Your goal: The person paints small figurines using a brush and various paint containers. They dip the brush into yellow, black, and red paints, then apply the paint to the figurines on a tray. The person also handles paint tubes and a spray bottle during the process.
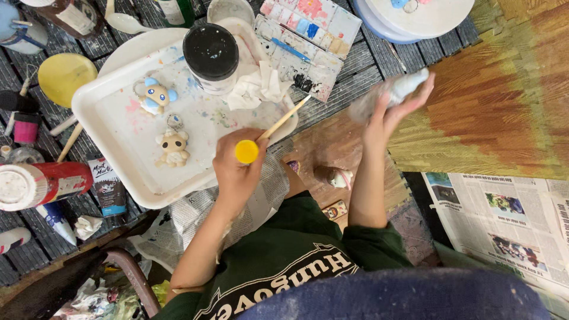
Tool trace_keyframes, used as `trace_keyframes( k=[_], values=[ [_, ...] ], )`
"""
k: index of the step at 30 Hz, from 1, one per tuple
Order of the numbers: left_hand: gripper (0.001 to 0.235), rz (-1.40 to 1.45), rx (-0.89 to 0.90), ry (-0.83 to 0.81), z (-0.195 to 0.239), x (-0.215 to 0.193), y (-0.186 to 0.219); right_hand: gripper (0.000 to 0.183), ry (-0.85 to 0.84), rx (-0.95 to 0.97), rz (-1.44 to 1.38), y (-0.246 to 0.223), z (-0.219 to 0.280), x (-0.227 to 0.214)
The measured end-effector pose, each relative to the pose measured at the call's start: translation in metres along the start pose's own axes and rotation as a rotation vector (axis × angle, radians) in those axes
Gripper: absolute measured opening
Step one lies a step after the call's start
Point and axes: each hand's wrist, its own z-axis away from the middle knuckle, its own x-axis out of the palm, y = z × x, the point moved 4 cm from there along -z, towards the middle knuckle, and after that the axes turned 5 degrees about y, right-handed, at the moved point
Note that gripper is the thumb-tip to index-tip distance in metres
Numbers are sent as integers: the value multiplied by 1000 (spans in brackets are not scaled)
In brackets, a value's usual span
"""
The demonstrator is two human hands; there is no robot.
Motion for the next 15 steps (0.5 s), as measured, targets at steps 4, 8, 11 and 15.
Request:
trace_keyframes(
  k=[4,8,11,15],
  values=[
    [14,451,-369,-76,12,7,-17,82,-4,119,-34,73,-16,15],
    [16,497,-383,-78,14,11,-25,81,-64,80,-13,95,-18,37],
    [16,464,-351,-54,13,11,-24,87,9,-70,64,70,-20,44],
    [14,420,-311,-12,8,9,-24,82,400,-219,238,16,2,39]
  ],
)
